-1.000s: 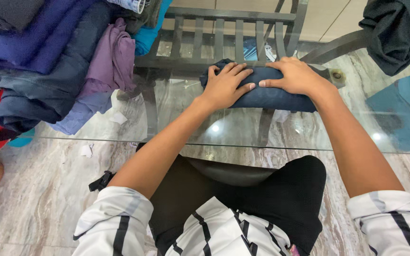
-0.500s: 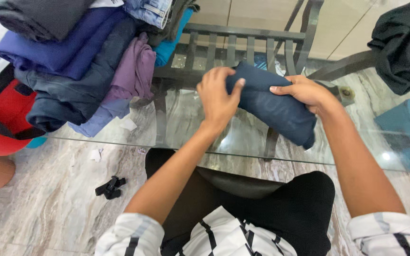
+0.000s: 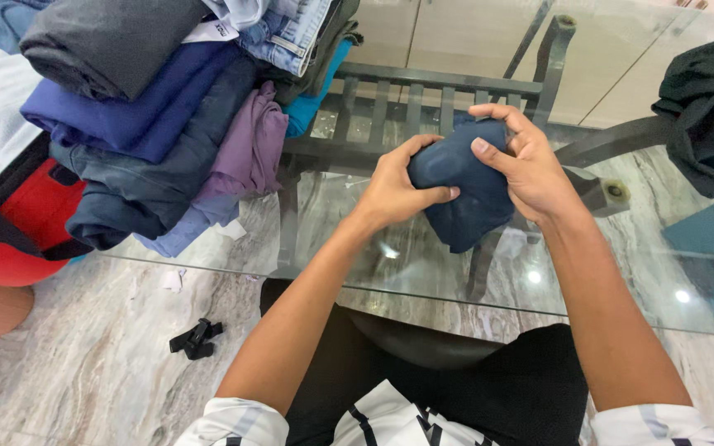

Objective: The person folds a dark blue t-shirt and a pair of dark green trousers on a glass table. They smooth and align the garments, fold sleeves and legs, and roll the items into compact bundles before placing them into a suitcase.

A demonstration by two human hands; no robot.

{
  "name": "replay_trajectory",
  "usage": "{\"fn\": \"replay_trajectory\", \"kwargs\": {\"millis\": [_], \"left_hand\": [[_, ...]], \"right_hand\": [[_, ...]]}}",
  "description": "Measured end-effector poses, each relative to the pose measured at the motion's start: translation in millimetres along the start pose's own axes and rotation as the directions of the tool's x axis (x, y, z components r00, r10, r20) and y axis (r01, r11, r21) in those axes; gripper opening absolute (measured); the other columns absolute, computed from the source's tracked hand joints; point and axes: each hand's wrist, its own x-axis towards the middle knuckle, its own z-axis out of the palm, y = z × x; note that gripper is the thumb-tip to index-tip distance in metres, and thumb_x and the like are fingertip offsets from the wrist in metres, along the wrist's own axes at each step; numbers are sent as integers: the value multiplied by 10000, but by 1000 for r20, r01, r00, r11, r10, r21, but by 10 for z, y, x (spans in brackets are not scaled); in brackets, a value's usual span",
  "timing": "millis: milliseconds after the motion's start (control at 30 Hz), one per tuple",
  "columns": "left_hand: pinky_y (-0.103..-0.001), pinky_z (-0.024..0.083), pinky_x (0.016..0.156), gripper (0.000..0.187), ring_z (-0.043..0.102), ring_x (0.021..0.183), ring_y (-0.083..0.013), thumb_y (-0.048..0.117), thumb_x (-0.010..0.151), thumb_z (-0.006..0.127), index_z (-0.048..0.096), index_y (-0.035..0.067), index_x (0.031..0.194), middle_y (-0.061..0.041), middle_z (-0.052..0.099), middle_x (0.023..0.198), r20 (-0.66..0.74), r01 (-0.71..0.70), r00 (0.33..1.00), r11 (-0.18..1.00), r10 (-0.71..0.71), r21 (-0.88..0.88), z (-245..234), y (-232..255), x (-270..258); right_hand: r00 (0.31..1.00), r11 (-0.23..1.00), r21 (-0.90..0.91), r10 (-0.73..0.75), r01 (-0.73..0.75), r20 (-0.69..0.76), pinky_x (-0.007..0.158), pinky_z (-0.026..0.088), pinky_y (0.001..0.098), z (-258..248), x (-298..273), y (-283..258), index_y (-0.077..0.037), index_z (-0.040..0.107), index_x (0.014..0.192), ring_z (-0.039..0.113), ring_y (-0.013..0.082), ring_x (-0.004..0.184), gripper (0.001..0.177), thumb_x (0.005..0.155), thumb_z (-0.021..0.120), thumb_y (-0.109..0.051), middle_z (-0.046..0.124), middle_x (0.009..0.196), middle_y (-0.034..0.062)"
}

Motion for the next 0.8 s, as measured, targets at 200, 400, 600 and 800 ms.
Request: {"fn": "replay_trajectory", "kwargs": {"millis": [200,400,600,800], "left_hand": [[-323,540,993,702,671,1099,-185,115,712,886,623,-10,1351,-108,698,1199,-40,80,993,874,-112,-479,-135,-23,74],[-356,526,999,906,656,1115,-219,134,662,901,496,3,1461,-129,664,1228,-131,79,970,770,-207,-634,-374,29,129],[-367,499,1060,1146,582,1283,-256,299,726,919,196,3,1565,-204,539,1415,-416,13,889,920,-190,-392,-648,177,172],[-346,496,1081,1086,607,1259,-270,256,764,876,206,-22,1571,-236,589,1384,-562,-170,825,975,59,-146,-1357,560,162]], "right_hand": [[925,683,-641,-359,351,123,1019,483,360,-145,114,-41,-51,514,1492,564,229,1205,721,860,844,-152,571,1301,146],[975,957,-277,-20,82,220,1037,441,352,-115,435,114,-54,417,1523,555,191,1261,853,773,814,-142,574,1414,88],[991,990,-61,-129,128,-19,1008,528,341,566,772,61,-22,445,1482,592,208,1250,640,920,750,-45,577,1381,126],[952,947,224,-267,231,148,989,571,361,1315,1023,-491,-266,334,1537,602,211,1265,802,878,682,32,538,1427,91]]}}
